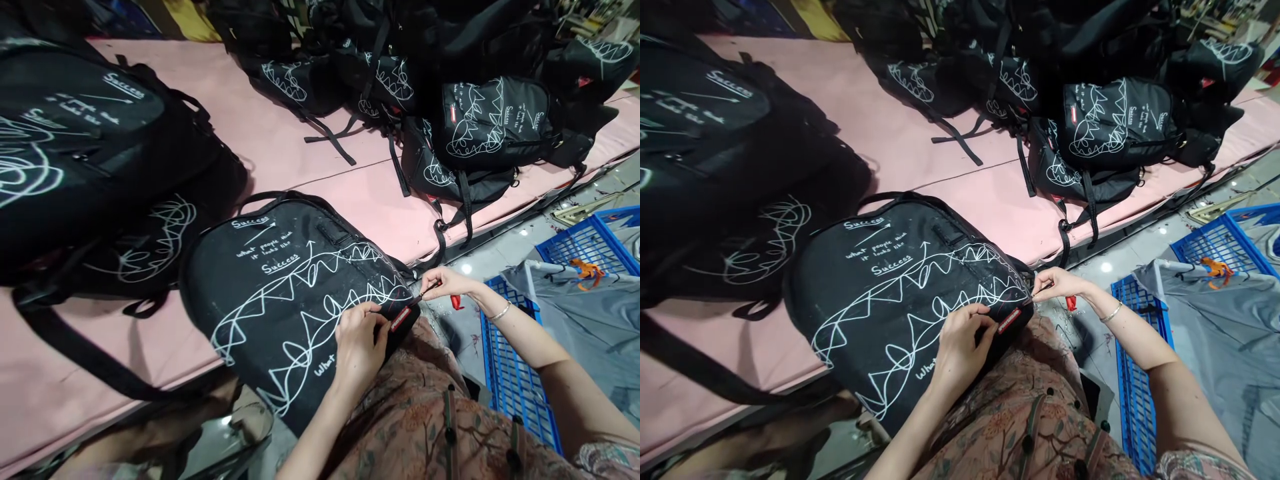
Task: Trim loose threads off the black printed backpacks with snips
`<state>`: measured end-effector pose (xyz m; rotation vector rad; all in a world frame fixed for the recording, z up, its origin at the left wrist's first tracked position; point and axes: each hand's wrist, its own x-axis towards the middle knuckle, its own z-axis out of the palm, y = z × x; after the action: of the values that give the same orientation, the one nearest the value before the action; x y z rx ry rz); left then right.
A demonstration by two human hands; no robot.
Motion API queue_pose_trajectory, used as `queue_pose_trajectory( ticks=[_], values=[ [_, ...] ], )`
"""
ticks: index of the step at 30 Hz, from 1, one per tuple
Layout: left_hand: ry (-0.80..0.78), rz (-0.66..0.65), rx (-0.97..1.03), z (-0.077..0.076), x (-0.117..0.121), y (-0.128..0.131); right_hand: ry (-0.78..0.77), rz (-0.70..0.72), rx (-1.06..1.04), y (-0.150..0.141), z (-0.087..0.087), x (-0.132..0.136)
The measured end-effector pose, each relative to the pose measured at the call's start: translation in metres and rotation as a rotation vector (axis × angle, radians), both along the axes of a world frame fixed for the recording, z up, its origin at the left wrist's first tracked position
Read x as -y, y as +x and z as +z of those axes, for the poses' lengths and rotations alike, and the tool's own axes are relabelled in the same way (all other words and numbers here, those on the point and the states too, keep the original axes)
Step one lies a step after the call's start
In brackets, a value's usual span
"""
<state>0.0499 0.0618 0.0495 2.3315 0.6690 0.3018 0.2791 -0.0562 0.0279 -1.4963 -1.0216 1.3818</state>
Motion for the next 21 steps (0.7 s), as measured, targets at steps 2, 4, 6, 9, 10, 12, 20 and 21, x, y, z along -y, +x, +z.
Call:
queue_pose_trajectory(
  ticks=[2, 4, 6, 9, 10, 12, 20, 21],
  values=[
    [-0.001, -0.005, 0.011, -0.001, 0.0, 0.0, 0.002, 0.015, 0.005, -0.001, -0.001, -0.003],
    [-0.003, -0.009, 0.02, -0.002, 0.0, 0.0, 0.006, 0.026, 0.011, -0.002, -0.002, -0.006],
    [-0.006, -0.01, 0.027, -0.001, 0.0, 0.0, 0.007, 0.027, 0.018, -0.003, -0.003, -0.007],
    [-0.012, -0.006, 0.037, 0.0, 0.0, 0.0, 0.006, 0.015, 0.03, -0.001, -0.003, -0.007],
    [-0.014, -0.006, 0.042, 0.001, 0.0, 0.0, 0.005, 0.012, 0.033, 0.0, -0.003, -0.006],
    [-0.02, -0.005, 0.047, 0.002, 0.0, 0.0, 0.002, 0.017, 0.037, 0.003, -0.003, -0.005],
    [-0.018, -0.008, 0.044, 0.003, 0.0, 0.0, 0.02, 0.101, 0.057, -0.007, 0.002, -0.016],
    [-0.017, -0.01, 0.043, 0.003, 0.0, 0.0, 0.023, 0.117, 0.061, -0.009, 0.003, -0.018]
  ],
)
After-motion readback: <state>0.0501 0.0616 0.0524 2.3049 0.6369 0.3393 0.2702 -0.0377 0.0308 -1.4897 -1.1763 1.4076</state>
